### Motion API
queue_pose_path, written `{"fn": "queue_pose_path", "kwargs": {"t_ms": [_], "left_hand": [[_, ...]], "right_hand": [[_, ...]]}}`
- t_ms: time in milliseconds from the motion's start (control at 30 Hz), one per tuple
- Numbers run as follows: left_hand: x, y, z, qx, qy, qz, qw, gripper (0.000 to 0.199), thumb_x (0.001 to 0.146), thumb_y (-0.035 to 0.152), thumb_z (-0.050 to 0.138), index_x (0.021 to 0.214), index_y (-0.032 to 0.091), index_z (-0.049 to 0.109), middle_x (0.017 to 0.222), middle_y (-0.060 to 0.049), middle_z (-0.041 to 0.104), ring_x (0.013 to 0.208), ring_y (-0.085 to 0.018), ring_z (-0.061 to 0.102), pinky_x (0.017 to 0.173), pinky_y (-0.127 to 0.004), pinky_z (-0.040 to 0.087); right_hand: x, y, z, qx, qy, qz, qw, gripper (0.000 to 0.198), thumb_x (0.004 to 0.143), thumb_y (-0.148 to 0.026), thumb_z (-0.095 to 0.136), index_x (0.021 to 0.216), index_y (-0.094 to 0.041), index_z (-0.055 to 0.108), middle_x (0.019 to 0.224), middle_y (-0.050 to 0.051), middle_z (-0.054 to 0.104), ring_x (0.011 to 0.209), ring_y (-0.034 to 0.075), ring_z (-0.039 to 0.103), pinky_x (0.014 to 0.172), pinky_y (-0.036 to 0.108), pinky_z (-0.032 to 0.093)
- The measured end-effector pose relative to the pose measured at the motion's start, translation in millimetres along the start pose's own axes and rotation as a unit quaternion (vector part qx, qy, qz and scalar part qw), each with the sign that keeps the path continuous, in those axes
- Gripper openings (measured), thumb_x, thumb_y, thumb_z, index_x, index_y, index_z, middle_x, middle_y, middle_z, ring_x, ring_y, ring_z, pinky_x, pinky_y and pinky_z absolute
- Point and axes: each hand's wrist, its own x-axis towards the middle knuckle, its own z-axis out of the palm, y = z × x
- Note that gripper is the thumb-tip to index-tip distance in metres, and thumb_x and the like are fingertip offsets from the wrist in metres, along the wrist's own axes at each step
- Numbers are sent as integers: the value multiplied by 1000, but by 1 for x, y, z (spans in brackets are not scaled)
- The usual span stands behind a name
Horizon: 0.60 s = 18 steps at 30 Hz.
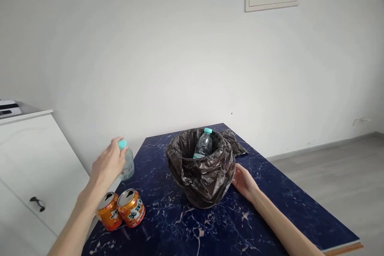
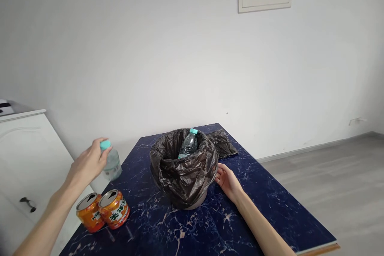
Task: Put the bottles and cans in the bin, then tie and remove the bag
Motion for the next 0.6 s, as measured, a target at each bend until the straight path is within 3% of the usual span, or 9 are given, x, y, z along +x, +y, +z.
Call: {"fn": "queue_pose_path", "kwargs": {"t_ms": [67,100,200,267,400,600], "left_hand": [[2,28,-19,-41,66,24,997,45,103,49,42,143,28,36,133,-14,73,112,-37,73,82,-49,58],[2,43,-28,-129,128,46,982,48,103,45,49,144,27,34,136,-15,72,119,-36,72,88,-50,58],[4,89,-56,-344,220,115,906,43,102,43,62,136,30,39,132,-10,75,123,-27,72,97,-44,60],[7,116,-69,-418,235,158,863,33,103,42,63,127,29,45,129,-8,76,126,-24,71,105,-44,59],[19,153,-82,-506,197,213,812,29,102,40,67,122,25,51,124,-9,76,124,-25,71,107,-44,59],[36,191,-73,-513,55,253,818,35,99,44,71,124,21,60,126,-12,75,118,-26,74,103,-44,61]], "right_hand": [[0,0,0,4,0,-1,1000,16,79,-30,85,77,-23,71,74,0,75,60,17,66,61,31,54],[0,0,1,7,1,-1,1000,16,78,-29,85,77,-23,71,74,-1,75,60,16,65,61,31,54],[-1,-1,2,14,2,1,1000,15,78,-29,85,77,-23,71,75,-2,75,60,14,64,59,28,53],[-1,-2,3,18,2,2,1000,15,78,-29,85,77,-23,71,76,-2,76,60,13,63,58,27,52],[-1,-2,4,19,-2,0,1000,15,78,-28,84,78,-23,71,75,-2,76,60,13,65,59,28,52],[2,-3,5,18,-19,-8,1000,13,81,-26,81,79,-24,68,73,-1,75,60,17,68,59,30,53]]}}
